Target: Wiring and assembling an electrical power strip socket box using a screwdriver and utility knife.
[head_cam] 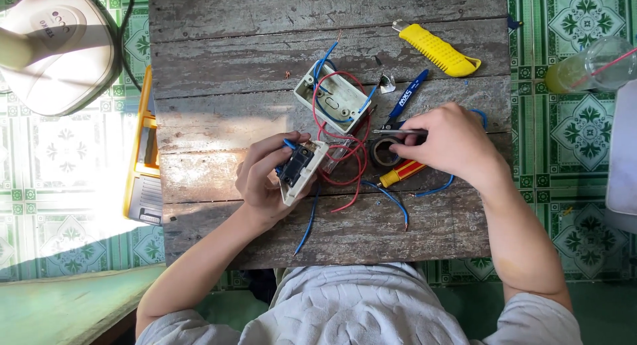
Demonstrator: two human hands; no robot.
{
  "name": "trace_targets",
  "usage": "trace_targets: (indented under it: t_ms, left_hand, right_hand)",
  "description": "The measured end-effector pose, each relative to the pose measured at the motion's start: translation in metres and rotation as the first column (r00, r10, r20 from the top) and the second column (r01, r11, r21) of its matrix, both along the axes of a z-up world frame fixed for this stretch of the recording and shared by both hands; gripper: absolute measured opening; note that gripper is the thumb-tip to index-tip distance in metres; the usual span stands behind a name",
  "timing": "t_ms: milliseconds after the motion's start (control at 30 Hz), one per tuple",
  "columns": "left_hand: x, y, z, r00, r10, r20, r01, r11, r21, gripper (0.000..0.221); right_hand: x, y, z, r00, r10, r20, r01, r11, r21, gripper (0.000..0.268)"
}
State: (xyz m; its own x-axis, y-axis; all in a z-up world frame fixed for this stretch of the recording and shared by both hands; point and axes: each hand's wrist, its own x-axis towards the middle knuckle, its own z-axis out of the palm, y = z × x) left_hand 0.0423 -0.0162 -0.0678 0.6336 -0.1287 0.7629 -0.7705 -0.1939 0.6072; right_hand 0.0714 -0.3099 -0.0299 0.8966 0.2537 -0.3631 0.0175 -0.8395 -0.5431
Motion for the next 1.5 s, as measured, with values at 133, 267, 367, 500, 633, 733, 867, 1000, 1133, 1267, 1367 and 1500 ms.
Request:
trace_targets:
  t_ms: [133,267,367,500,633,733,867,1000,1133,1267,1367,1500]
  left_hand:
    - [0.001,-0.001,-0.001,1.0,0.008,-0.01,-0.008,1.0,-0.01,0.039]
    - [0.002,-0.002,0.001,0.999,0.003,-0.034,-0.003,1.0,-0.001,0.039]
    - [0.005,-0.005,0.001,0.999,0.02,-0.036,-0.018,0.999,0.041,0.038]
    - [0.006,-0.005,-0.003,0.998,0.068,0.003,-0.068,0.986,0.151,0.031]
    - [0.006,-0.008,0.002,0.996,0.087,-0.008,-0.085,0.985,0.149,0.032]
    - [0.007,-0.006,0.006,0.993,0.119,-0.022,-0.115,0.986,0.122,0.032]
    - [0.01,-0.002,0.004,0.983,0.146,-0.109,-0.135,0.986,0.102,0.034]
    - [0.011,-0.001,0.002,0.979,0.137,-0.15,-0.127,0.989,0.075,0.035]
    - [0.01,-0.004,0.005,0.978,0.147,-0.149,-0.136,0.987,0.08,0.036]
    - [0.009,-0.005,0.005,0.974,0.158,-0.164,-0.147,0.986,0.074,0.038]
    - [0.008,-0.006,0.007,0.971,0.164,-0.172,-0.153,0.985,0.078,0.039]
    - [0.006,-0.008,0.008,0.97,0.192,-0.148,-0.17,0.974,0.15,0.041]
  right_hand:
    - [-0.005,-0.005,-0.002,0.968,0.009,0.251,-0.029,0.997,0.075,0.015]
    - [-0.008,-0.02,0.002,0.874,-0.076,0.48,-0.006,0.986,0.166,0.007]
    - [-0.006,-0.021,-0.002,0.9,-0.027,0.435,-0.01,0.996,0.084,0.006]
    - [-0.009,-0.007,-0.006,0.953,0.068,0.295,-0.066,0.998,-0.02,0.016]
    - [-0.01,0.004,0.001,0.898,0.118,0.423,-0.168,0.982,0.082,0.016]
    - [-0.021,0.011,-0.007,0.871,0.287,0.399,-0.341,0.938,0.069,0.012]
    - [-0.033,0.018,-0.03,0.873,0.457,0.17,-0.438,0.888,-0.141,0.018]
    - [-0.037,0.025,-0.02,0.862,0.466,0.199,-0.426,0.879,-0.213,0.017]
    - [-0.04,0.025,-0.042,0.83,0.472,0.298,-0.41,0.878,-0.248,0.017]
    - [-0.043,0.026,-0.039,0.803,0.486,0.345,-0.414,0.871,-0.263,0.015]
    - [-0.042,0.032,-0.017,0.777,0.485,0.401,-0.431,0.874,-0.222,0.011]
    - [-0.037,0.029,-0.006,0.781,0.455,0.428,-0.48,0.876,-0.056,0.008]
